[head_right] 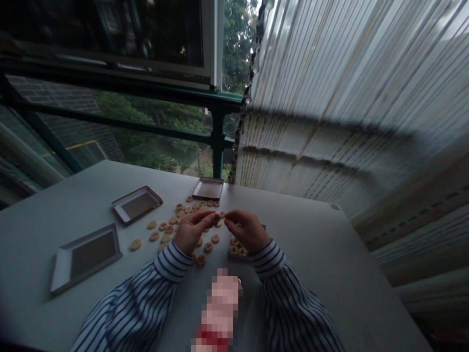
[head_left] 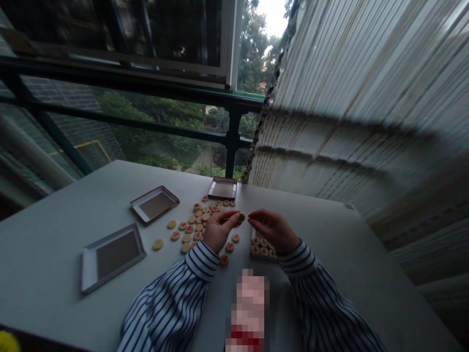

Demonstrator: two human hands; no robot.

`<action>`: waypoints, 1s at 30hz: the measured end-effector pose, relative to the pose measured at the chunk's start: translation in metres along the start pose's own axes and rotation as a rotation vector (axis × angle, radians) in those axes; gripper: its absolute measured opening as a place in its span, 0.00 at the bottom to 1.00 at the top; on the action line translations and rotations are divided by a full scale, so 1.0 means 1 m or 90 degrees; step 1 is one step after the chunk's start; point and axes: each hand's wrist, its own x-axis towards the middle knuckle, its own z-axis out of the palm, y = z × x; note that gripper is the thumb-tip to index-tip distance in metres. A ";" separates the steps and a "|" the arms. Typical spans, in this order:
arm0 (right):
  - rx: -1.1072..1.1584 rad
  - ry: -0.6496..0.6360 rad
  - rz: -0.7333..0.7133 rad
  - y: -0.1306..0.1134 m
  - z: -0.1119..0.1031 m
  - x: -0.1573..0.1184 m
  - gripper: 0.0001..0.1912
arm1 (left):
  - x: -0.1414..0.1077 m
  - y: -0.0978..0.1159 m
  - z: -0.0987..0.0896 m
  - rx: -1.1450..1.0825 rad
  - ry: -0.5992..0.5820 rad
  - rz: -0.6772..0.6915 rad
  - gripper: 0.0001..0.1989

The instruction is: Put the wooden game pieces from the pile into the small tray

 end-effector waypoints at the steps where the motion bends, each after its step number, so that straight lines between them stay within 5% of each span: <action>1: -0.002 0.004 0.000 0.002 -0.001 -0.001 0.09 | 0.001 -0.003 0.003 -0.002 0.007 -0.001 0.15; 16: 0.026 0.039 0.041 0.022 -0.013 -0.004 0.10 | 0.000 -0.022 0.037 -0.051 -0.004 -0.054 0.13; 30: -0.025 -0.037 0.058 0.026 -0.017 -0.008 0.10 | -0.010 -0.033 0.032 0.020 -0.002 -0.043 0.10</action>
